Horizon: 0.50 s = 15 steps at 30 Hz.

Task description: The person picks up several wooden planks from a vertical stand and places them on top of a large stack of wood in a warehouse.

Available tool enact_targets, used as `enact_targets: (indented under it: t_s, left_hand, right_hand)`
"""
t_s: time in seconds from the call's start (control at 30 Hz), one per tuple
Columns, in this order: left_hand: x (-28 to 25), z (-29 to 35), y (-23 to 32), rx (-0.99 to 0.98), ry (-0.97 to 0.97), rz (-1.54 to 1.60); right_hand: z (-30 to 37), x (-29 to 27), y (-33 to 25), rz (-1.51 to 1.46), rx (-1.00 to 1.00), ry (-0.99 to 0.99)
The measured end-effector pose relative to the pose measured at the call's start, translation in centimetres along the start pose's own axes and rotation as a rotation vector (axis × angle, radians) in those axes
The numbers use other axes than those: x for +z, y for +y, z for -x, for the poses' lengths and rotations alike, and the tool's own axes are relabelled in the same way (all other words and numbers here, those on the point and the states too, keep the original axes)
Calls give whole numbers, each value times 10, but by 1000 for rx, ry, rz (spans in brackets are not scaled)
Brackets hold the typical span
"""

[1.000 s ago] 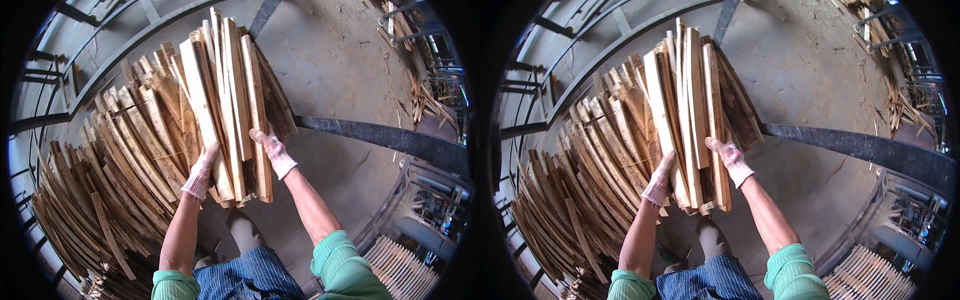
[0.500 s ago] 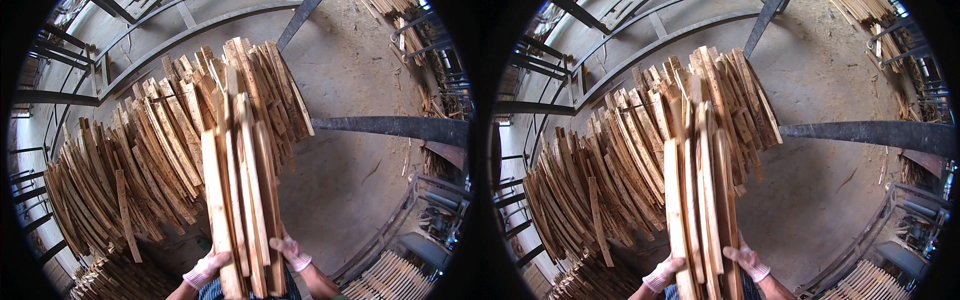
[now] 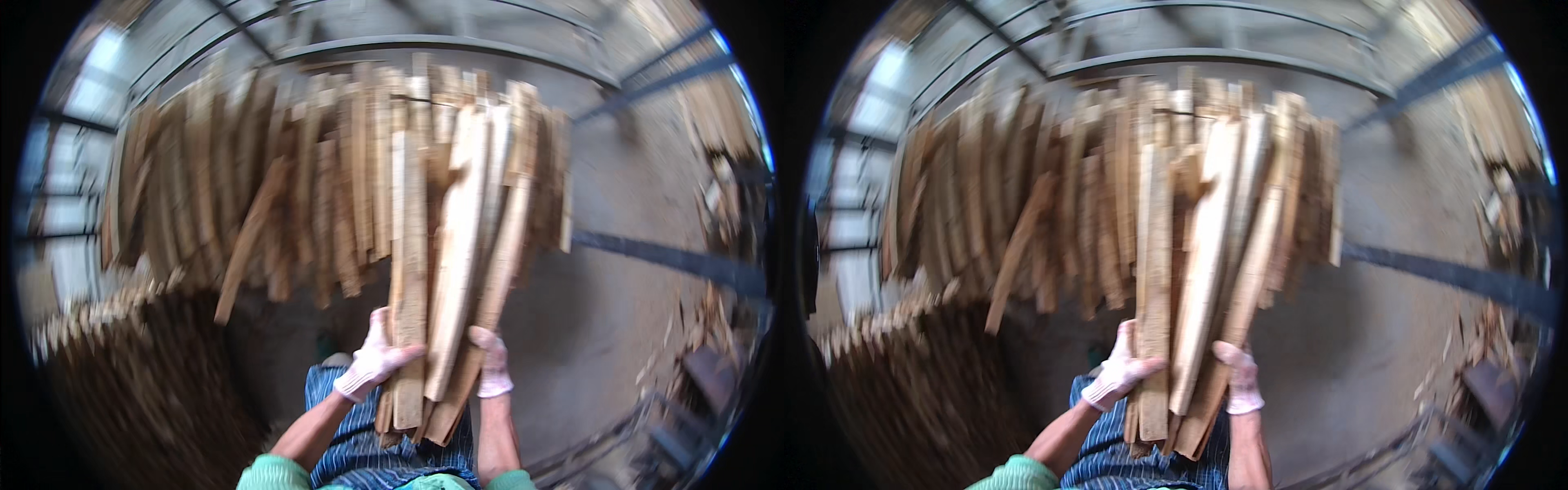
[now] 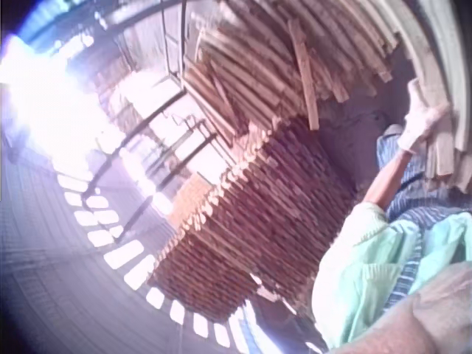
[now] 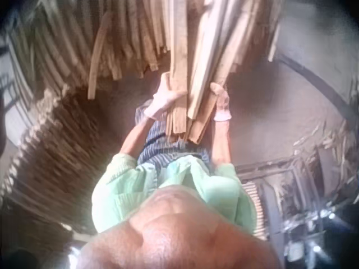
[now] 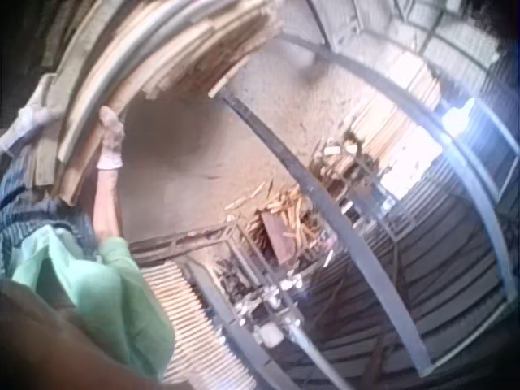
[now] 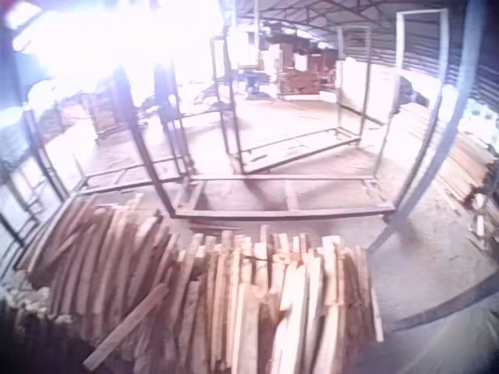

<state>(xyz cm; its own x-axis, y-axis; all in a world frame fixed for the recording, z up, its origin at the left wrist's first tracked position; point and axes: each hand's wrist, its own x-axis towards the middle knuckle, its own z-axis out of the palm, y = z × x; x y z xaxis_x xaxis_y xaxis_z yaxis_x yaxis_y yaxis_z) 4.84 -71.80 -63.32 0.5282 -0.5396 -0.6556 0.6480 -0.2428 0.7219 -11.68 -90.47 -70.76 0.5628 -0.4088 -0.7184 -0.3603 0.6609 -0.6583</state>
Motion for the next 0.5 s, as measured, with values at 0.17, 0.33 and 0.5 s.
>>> enact_targets:
  t_s: [0.17, 0.33, 0.5]
  left_hand:
    - [-7, 48, 39, 177, 74, -15]
    - [-49, 128, 87, 270, 129, 241]
    - [-72, 192, 97, 413, 361, 187]
  right_hand:
    - [52, 63, -79, -170, 81, -80]
    - [94, 136, -111, -130, 65, -275]
    - [126, 213, -129, -66, 139, -434]
